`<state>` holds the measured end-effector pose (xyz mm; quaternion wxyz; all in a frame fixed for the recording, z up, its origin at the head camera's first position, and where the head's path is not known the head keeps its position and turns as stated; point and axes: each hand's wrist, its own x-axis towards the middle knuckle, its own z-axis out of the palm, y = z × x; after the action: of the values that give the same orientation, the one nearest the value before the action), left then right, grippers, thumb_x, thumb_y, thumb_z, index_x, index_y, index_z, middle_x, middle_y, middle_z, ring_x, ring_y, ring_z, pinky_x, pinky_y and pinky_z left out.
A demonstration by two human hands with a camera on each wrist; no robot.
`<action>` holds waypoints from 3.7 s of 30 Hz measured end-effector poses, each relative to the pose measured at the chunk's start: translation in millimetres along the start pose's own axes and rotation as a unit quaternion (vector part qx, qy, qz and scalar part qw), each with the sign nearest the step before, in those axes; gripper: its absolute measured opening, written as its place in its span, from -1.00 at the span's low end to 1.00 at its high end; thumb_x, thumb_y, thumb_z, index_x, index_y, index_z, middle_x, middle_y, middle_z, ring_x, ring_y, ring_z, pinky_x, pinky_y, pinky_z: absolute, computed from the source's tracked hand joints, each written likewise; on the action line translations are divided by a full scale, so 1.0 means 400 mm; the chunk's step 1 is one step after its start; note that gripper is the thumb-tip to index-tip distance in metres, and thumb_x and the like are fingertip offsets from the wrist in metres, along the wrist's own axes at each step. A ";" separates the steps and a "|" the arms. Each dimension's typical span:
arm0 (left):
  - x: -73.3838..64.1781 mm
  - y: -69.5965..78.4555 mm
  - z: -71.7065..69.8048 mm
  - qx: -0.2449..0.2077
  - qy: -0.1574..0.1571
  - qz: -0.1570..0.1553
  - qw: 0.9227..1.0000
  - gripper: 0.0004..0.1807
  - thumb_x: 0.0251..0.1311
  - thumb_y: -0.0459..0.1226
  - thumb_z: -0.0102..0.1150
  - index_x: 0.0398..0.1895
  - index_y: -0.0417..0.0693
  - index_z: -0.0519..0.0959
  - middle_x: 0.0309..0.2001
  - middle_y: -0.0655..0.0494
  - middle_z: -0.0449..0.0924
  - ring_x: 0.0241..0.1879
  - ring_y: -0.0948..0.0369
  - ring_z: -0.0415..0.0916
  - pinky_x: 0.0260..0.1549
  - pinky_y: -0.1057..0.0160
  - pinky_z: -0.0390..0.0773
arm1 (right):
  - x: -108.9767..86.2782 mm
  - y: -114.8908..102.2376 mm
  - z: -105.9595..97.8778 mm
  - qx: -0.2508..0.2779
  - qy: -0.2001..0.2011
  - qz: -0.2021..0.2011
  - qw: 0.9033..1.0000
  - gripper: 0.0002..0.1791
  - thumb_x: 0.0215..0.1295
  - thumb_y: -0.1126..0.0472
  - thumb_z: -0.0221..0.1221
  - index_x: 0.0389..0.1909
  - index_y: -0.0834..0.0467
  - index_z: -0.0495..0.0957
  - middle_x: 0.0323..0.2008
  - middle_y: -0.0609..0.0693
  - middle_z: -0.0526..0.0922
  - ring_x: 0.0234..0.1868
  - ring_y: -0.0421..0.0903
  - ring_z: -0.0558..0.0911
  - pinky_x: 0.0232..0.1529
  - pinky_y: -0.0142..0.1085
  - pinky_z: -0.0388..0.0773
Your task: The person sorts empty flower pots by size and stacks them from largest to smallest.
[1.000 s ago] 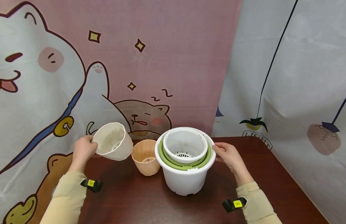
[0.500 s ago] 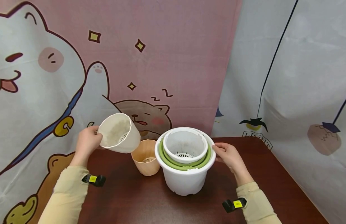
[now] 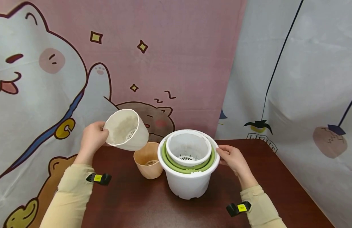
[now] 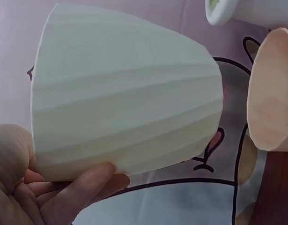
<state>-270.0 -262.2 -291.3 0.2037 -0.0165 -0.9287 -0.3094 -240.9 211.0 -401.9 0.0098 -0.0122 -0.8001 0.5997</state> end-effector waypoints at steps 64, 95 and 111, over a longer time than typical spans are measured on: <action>0.028 0.235 0.052 -0.050 0.007 0.100 0.994 -0.70 0.15 -0.44 -0.06 -0.17 -0.25 0.68 -0.50 -0.06 0.65 -0.66 0.15 0.47 -0.73 0.26 0.44 | 0.000 0.001 0.000 -0.005 0.002 0.002 1.000 -0.48 0.45 0.15 0.13 0.23 0.47 0.40 0.07 0.38 0.58 -0.21 -0.09 0.69 -0.10 -0.10 0.65; 0.016 0.330 0.105 -0.074 -0.018 0.148 0.986 -0.68 0.16 -0.44 -0.01 -0.13 -0.22 0.70 -0.43 -0.02 0.65 -0.57 0.13 0.40 -0.63 0.25 0.32 | 0.001 0.004 0.000 -0.007 0.007 0.002 1.000 -0.48 0.45 0.13 0.15 0.22 0.45 0.42 0.04 0.35 0.61 -0.23 -0.09 0.70 -0.18 -0.20 0.68; 0.009 0.361 0.145 -0.077 -0.057 0.159 0.983 -0.66 0.15 -0.46 -0.03 -0.10 -0.18 0.70 -0.54 0.04 0.53 -0.65 0.19 0.33 -0.68 0.28 0.26 | -0.004 0.000 0.001 -0.004 -0.001 -0.007 1.000 -0.48 0.46 0.17 0.13 0.23 0.49 0.39 0.06 0.39 0.58 -0.20 -0.09 0.69 -0.15 -0.16 0.67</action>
<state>-272.0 -112.2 -249.8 0.1952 -0.1974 -0.8977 -0.3423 -239.3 210.7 -402.0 0.0136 -0.0060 -0.8025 0.5965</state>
